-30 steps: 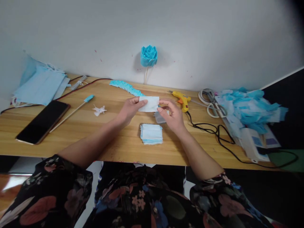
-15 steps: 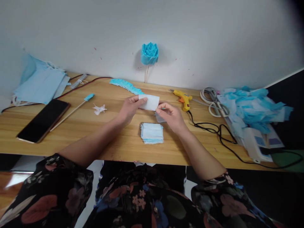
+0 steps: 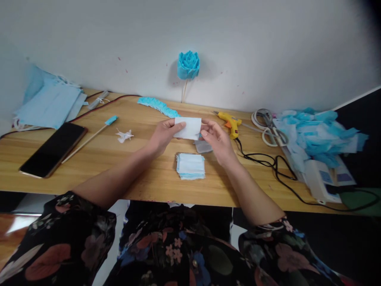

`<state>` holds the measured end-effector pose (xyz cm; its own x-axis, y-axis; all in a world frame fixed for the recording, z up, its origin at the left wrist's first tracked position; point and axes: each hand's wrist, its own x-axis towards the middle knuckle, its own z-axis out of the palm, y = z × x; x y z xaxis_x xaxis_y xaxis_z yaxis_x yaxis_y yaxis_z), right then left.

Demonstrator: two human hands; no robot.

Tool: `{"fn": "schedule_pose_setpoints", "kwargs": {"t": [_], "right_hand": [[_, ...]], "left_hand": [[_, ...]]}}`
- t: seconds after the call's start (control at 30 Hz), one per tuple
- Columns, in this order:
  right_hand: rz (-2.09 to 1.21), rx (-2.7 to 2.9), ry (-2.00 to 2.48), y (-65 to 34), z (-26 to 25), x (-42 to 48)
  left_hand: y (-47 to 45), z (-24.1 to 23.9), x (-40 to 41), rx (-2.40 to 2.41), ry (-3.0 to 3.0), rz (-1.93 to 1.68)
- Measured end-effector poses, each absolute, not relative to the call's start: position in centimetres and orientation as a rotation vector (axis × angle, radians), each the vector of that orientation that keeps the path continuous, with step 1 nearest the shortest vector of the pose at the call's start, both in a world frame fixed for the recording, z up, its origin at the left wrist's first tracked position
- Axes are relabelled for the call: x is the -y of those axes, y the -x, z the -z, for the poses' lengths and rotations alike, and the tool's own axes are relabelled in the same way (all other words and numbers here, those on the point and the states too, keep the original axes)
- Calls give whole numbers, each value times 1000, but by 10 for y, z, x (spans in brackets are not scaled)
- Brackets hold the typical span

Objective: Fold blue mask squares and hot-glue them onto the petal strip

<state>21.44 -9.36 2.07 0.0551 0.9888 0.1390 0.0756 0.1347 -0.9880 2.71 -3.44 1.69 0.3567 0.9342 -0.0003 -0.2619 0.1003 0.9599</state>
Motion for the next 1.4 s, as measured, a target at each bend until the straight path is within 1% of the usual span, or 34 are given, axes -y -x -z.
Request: {"fn": "schedule_pose_setpoints", "kwargs": {"t": [0.27,0.53,0.73,0.93,1.2,1.4], "right_hand": [[-1086,1349,1181,-210,-13,97],[-1079,1476,1228,-216,-15,95],[-1000,1371,1267,-221,-24,97],[-951,1332,1218,-219,-24,97],[-948,1308,1292,-217,-23,97],[-942,1295,1300,-217,-20,97]], "left_hand": [[-28,-21,44,-785,-1408,-981],[-27,-20,36,-817,-1202,-1082],[-27,-16,34,-785,-1132,-1067],[-29,-20,39,-806,-1172,-1022],[-29,-21,45,-791,-1373,-909],[-30,-25,47,-723,-1377,-869]]}}
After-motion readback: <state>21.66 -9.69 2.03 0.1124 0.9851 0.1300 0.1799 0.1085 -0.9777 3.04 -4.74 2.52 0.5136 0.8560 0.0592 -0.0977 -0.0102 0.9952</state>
